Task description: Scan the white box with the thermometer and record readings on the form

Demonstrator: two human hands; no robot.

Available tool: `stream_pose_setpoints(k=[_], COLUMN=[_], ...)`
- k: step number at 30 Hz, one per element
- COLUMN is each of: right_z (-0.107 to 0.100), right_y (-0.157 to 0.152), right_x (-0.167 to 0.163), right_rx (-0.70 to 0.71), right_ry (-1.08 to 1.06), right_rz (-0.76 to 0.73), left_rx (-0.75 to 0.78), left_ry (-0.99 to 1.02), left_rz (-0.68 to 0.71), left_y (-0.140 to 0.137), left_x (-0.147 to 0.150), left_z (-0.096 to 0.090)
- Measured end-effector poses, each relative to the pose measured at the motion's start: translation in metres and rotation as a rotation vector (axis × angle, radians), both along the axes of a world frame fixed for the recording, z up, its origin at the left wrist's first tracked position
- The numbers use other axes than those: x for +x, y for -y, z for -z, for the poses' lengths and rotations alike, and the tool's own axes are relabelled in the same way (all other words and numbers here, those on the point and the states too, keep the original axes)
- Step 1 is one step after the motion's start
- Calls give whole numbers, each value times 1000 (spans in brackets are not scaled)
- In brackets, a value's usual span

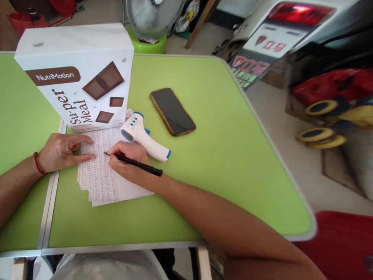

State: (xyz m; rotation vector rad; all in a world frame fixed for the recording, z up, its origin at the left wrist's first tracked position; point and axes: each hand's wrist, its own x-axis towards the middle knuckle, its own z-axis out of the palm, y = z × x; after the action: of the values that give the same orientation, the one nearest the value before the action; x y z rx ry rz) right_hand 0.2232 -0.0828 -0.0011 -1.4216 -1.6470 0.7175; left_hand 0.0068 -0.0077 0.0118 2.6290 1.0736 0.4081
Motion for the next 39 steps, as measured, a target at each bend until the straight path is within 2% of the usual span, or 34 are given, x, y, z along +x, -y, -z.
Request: stream_pose_setpoints(k=[3,5,8,11,14,16,20,23,26,29,31,34,36,39], right_z=[3,7,11,11,6,1,-4,-7,-13,-23,-29,-34,-35,-37], right_y=[1,0,-2,-5,-4,-1,5,6,3,-3,-9,-18,-23,-26], right_x=[0,1,4,11,18,20,19,20,27,35,38,39,39,44], right_rx=[19,88,374,662,730,703,605,570,505,283,61,-206,-263,-250], right_ry=[12,34,164,402,627,752,913,922,986,1114,1158,1133,1087,1009], right_rz=[-4,10,-43,-155,-273,-369,-514,-479,-218,14,52,36,40,70], left_rx=[6,12,31,97,290,389,387,394,256,-35,-189,-274,-289,-296], left_ry=[5,6,30,140,405,566,662,734,796,798,797,813,829,835], left_rz=[6,4,15,51,76,23,-235,-357,-313,-173,-72,7,3,-72], left_y=[0,0,0,1,3,5,3,-7,-18,-27,-30,-32,-34,-37], left_x=[0,0,0,0,2,2,1,-2,-4,-4,-3,-4,-5,-8], left_z=[0,1,2,3,1,0,0,5,11,14,15,15,17,24])
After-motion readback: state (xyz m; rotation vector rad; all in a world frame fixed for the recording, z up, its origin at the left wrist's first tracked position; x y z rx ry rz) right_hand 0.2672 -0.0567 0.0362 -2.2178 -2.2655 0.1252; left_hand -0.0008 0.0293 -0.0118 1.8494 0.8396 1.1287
